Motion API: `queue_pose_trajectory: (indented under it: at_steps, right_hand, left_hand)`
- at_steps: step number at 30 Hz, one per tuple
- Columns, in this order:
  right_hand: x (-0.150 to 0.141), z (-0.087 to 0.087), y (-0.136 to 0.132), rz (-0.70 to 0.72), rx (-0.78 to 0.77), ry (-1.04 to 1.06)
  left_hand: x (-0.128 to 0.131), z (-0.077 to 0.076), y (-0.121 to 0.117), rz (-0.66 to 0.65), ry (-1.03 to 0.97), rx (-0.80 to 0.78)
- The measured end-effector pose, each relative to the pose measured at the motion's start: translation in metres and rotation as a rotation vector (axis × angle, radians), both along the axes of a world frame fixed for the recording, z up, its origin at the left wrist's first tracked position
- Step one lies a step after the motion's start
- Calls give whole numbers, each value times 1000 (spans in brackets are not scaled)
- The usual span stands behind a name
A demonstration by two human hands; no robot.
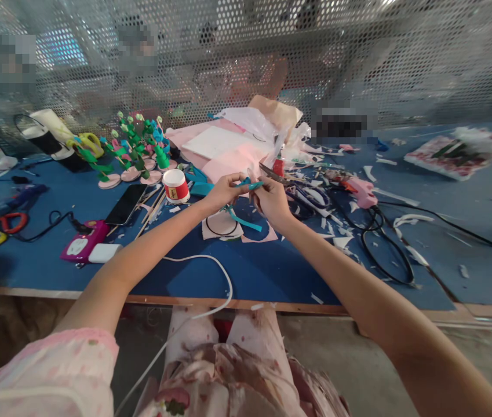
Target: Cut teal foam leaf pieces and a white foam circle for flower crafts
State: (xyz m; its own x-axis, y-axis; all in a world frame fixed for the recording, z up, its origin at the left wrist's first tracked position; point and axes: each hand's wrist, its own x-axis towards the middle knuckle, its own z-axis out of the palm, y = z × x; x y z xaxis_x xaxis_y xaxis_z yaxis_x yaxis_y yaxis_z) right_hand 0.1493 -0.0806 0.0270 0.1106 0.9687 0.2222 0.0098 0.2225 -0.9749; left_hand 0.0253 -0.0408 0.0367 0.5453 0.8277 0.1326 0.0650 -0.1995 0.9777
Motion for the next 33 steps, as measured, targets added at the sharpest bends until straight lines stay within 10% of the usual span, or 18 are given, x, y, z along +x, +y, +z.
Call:
queue_pose_trajectory:
  at_steps: [12,21,33]
  right_hand:
    - [6,-3,3,-26,93,-59]
    - [0,3,-4,-10,47,-17]
    - [0,1,-3,39,107,-50]
  left_hand:
    - [0,-1,2,-85,-45,115]
    - [3,-5,-5,91,77,324]
    - [7,-4,-7,103,47,227]
